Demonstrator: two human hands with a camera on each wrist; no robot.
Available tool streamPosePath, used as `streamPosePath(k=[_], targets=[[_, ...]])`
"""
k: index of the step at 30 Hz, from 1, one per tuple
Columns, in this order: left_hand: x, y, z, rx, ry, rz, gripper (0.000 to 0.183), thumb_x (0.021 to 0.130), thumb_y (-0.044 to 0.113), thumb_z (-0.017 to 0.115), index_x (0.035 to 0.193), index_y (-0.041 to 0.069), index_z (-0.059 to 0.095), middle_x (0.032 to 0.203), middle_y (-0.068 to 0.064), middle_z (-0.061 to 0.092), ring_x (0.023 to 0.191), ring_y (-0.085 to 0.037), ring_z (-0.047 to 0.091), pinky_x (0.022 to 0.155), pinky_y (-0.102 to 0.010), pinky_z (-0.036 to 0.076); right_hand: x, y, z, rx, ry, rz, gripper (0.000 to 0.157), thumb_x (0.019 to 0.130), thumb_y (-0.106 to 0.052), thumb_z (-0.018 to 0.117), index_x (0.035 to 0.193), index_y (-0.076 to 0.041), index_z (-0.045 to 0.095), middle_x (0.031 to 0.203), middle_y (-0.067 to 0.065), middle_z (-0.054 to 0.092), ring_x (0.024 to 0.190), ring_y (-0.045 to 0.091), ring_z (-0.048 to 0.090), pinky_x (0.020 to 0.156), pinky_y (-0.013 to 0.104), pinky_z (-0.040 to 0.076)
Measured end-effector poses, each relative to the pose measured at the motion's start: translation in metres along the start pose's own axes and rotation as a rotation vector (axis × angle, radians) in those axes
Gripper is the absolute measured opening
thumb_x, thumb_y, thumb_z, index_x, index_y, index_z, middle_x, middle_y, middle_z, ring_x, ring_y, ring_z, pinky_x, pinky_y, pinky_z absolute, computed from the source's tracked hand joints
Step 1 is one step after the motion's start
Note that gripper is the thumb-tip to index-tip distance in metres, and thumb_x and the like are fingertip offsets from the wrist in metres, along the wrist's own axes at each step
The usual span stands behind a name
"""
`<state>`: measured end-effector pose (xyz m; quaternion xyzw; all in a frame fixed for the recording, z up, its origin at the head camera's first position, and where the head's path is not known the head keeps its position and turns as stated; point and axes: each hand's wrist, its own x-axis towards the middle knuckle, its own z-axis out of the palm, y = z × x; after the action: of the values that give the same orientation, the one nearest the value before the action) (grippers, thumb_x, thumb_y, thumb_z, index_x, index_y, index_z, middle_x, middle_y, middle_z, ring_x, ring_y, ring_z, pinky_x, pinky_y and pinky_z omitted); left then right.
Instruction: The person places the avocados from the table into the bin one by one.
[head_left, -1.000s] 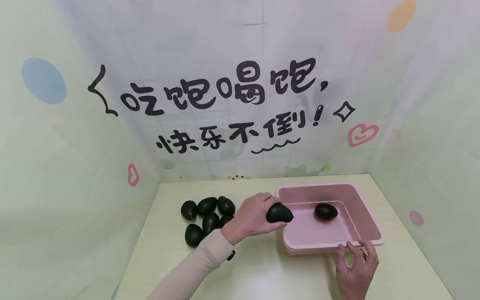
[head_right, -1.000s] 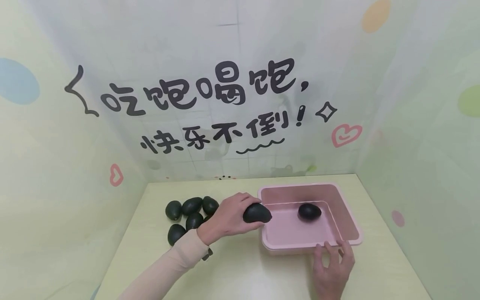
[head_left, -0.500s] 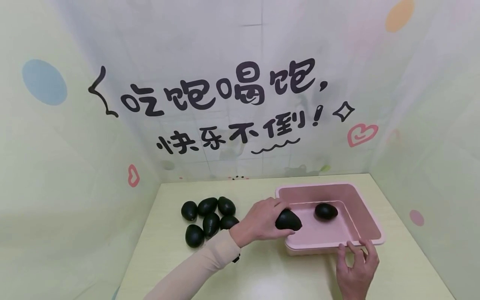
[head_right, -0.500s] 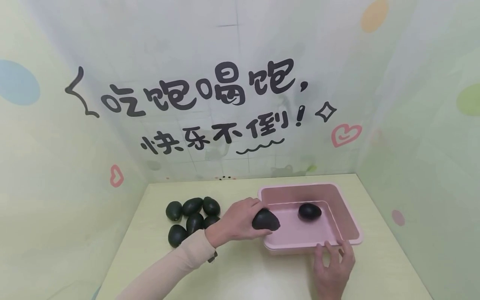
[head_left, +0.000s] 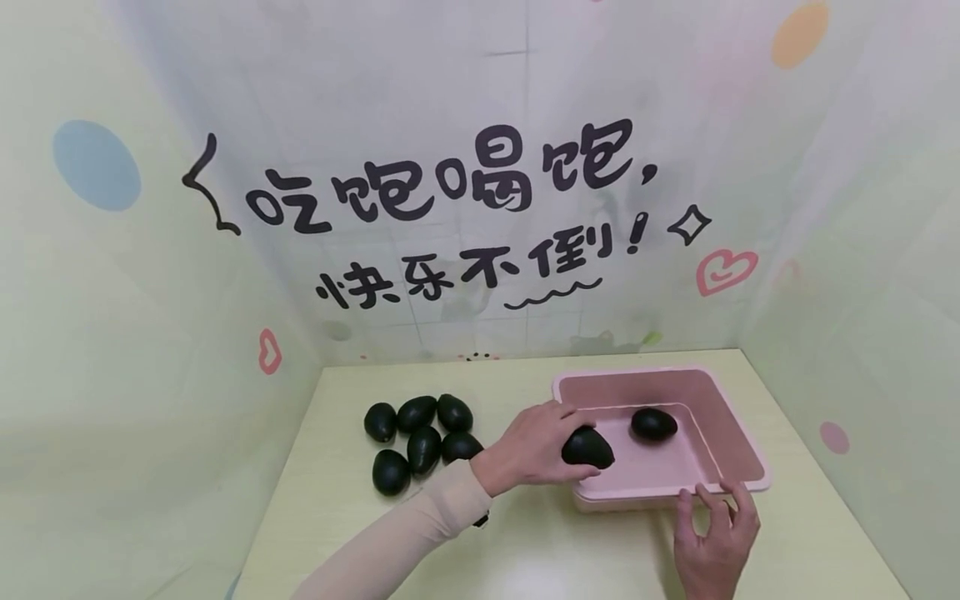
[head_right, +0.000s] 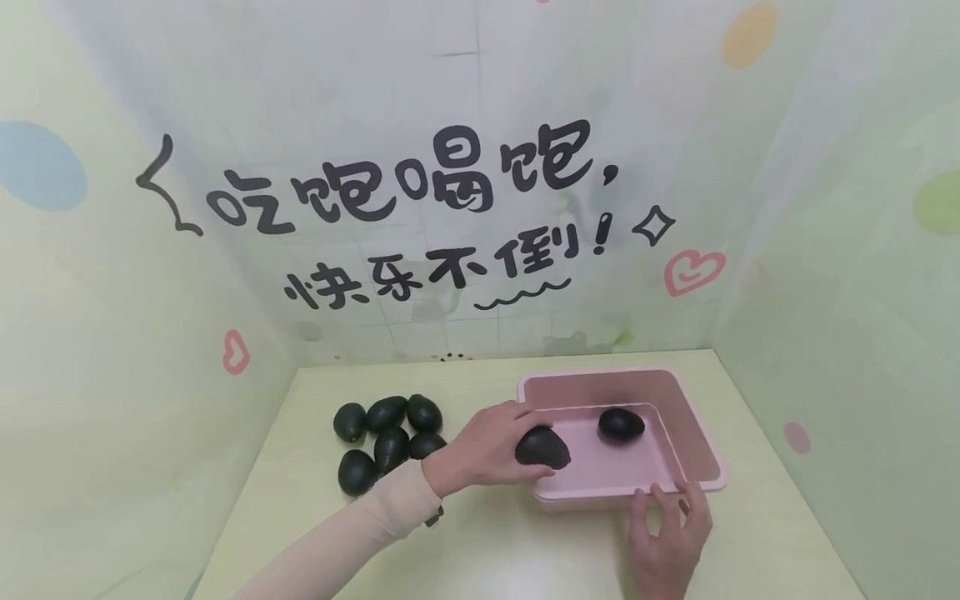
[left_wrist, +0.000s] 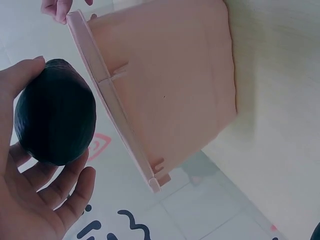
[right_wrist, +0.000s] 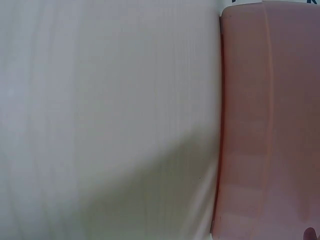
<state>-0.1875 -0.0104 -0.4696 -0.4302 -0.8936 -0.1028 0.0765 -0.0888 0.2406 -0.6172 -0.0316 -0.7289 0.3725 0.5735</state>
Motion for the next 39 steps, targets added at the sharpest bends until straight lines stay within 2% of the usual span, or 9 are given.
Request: streamPosePath(k=[7,19,28,35,39], targets=[[0.007,0.002,-0.005,0.053,0.013,0.019,0.061,0.089,0.063,0.078,0.135,0.025,0.069,0.123,0.006,0.069,0.106,-0.013,0.068,0.082,-0.027,0.057,-0.001,0.001,0.0,0.005,-0.001,0.007,0.047,0.098,-0.035,0.07,0.093,0.012,0.07,0.118,0.04,0.057,0.131,0.006,0.043,0.106,0.01,0.037],[0.016,0.007,-0.01,0.081,-0.051,0.04,0.064,0.091,0.059,0.077,0.144,0.026,0.063,0.131,0.003,0.068,0.116,-0.015,0.066,0.087,-0.028,0.058,0.0,-0.004,0.002,0.002,0.012,0.014,0.04,0.096,-0.027,0.071,0.093,0.013,0.07,0.118,0.04,0.057,0.131,0.007,0.044,0.107,0.011,0.038],[0.024,0.011,-0.014,0.12,-0.059,0.028,0.062,0.091,0.061,0.077,0.14,0.025,0.068,0.124,0.003,0.069,0.109,-0.015,0.067,0.082,-0.029,0.058,0.001,-0.006,0.003,0.005,0.022,0.005,0.042,0.097,-0.029,0.071,0.092,0.013,0.07,0.117,0.039,0.056,0.132,0.006,0.044,0.106,0.01,0.037],[0.026,0.012,-0.012,0.167,-0.094,0.045,0.066,0.09,0.065,0.076,0.144,0.029,0.065,0.123,0.005,0.07,0.106,-0.014,0.067,0.078,-0.026,0.056,0.001,-0.005,0.002,-0.005,0.019,0.003,0.047,0.098,-0.034,0.07,0.093,0.012,0.07,0.117,0.039,0.057,0.132,0.009,0.045,0.106,0.01,0.037],[0.027,0.014,-0.013,0.168,-0.094,0.041,0.066,0.09,0.066,0.076,0.144,0.03,0.065,0.124,0.006,0.071,0.108,-0.014,0.068,0.08,-0.026,0.057,0.001,-0.004,0.002,-0.005,0.02,0.002,0.047,0.098,-0.035,0.07,0.092,0.012,0.07,0.117,0.039,0.057,0.13,0.011,0.045,0.106,0.01,0.037]])
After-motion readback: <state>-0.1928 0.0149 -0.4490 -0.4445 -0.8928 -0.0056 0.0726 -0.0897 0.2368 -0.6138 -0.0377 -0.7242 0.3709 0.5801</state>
